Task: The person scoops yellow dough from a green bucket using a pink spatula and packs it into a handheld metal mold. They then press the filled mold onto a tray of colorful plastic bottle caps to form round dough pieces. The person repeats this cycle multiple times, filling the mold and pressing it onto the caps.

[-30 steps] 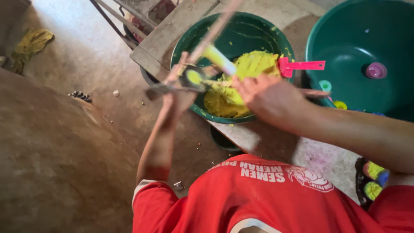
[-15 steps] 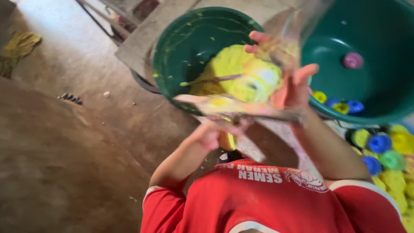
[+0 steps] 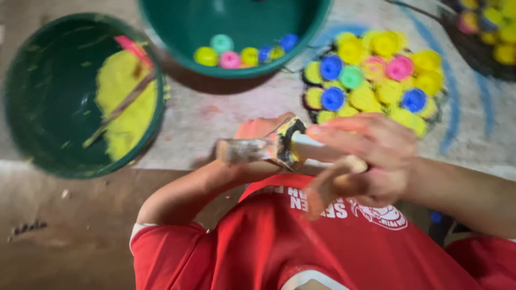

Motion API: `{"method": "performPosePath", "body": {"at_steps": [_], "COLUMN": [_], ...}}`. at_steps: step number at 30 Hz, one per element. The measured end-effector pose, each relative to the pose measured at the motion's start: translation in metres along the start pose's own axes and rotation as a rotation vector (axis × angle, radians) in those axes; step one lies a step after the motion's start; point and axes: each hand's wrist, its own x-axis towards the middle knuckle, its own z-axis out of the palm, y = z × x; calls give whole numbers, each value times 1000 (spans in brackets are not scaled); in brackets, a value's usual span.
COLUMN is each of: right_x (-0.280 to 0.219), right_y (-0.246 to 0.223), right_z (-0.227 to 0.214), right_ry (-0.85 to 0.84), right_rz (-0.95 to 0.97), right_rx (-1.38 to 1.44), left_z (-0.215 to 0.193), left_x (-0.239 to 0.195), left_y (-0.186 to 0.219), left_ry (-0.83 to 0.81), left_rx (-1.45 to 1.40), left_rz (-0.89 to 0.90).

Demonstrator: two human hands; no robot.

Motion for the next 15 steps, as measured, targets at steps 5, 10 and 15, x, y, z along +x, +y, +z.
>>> {"method": "performPosePath", "body": {"at_steps": [5,10,15], "right_x": [-59,-191,-327], "right_y": [-7,25,71], "right_z": [-40,-135,-230], "right_ry": [-18,25,-79], "right_rz": [315,1038,1752], "right_rx": [-83,2,734], "left_z": [52,62,44], "left_x": [77,148,178], "left_y": [25,56,81], "left_ry": [12,-24,-149], "left_rx": [-82,-181,-591], "left_rz": [522,843,650]}}
